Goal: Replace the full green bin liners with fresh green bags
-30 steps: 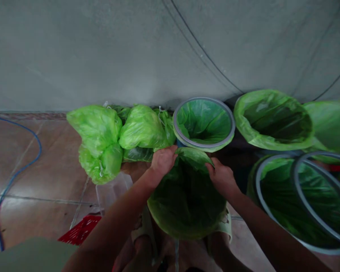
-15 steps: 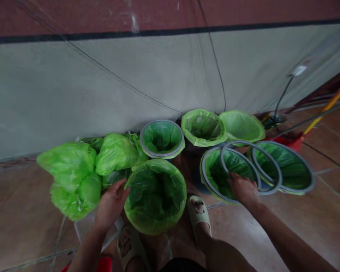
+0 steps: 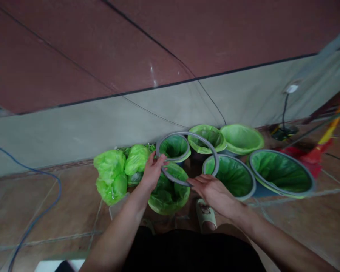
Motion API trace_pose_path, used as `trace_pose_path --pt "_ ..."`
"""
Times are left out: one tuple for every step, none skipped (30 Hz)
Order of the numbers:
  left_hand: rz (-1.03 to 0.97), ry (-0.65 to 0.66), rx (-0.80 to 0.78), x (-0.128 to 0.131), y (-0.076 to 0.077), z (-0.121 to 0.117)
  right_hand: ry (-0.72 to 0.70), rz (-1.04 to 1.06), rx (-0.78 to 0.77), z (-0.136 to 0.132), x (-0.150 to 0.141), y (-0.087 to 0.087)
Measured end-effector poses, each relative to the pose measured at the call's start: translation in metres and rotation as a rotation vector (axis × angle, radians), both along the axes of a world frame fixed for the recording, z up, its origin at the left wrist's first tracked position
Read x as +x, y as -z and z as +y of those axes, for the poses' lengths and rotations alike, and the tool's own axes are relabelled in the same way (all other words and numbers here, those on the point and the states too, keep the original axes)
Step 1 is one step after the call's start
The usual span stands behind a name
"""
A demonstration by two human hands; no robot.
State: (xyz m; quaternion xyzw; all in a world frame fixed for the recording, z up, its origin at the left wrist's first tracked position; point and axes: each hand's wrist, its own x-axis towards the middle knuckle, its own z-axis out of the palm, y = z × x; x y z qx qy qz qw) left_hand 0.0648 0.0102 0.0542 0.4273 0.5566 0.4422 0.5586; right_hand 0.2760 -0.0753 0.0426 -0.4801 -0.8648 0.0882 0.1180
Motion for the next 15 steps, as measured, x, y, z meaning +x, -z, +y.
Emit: trace_pose_path --pt "-0.014 -0.065 0.006 -0.001 -0.002 -0.002 -0.061 0.032 -0.017 -0.001 -0.008 -0.009" --pt "-0.026 -0.120 0.007 -0.004 -0.002 -0.005 -0.107 0.073 -0.034 -0.002 -0.012 -0.016" --pt "-0.044 -0.161 0.002 -0.009 -0.001 -0.009 -0.132 0.123 -0.039 -0.002 -0.014 -0.020" --pt "-0.073 -0.194 -0.007 -0.016 0.002 -0.013 -0.124 0.173 -0.027 -0.001 -0.014 -0.020" --pt "-0.112 -0.222 -0.014 -0.024 0.005 -0.017 -0.068 0.212 0.006 0.002 -0.012 -0.018" --pt "-0.155 -0.252 -0.017 -0.032 0.010 -0.021 0.039 0.233 0.051 0.006 -0.010 -0.013" --pt "-0.193 -0.280 -0.016 -0.039 0.015 -0.025 0.189 0.228 0.100 0.013 -0.008 -0.005" --pt "-0.221 -0.302 -0.009 -0.045 0.020 -0.028 0.361 0.197 0.133 0.020 -0.006 0.004" --pt "-0.229 -0.318 0.001 -0.050 0.026 -0.031 0.499 0.156 0.118 0.027 -0.005 0.014" --pt "-0.190 -0.320 0.013 -0.055 0.031 -0.032 0.590 0.125 0.062 0.033 -0.005 0.024" --pt "-0.112 -0.309 0.022 -0.059 0.037 -0.033 0.622 0.105 -0.034 0.038 -0.006 0.033" --pt "-0.014 -0.289 0.023 -0.062 0.042 -0.033 0.623 0.090 -0.144 0.041 -0.008 0.041" --pt "0.090 -0.267 0.017 -0.065 0.048 -0.034 0.608 0.079 -0.240 0.043 -0.011 0.049" --pt "0.186 -0.240 0.005 -0.068 0.054 -0.034 0.590 0.068 -0.317 0.043 -0.014 0.056" --pt "0.263 -0.213 -0.011 -0.071 0.061 -0.034 0.581 0.058 -0.368 0.043 -0.017 0.062"
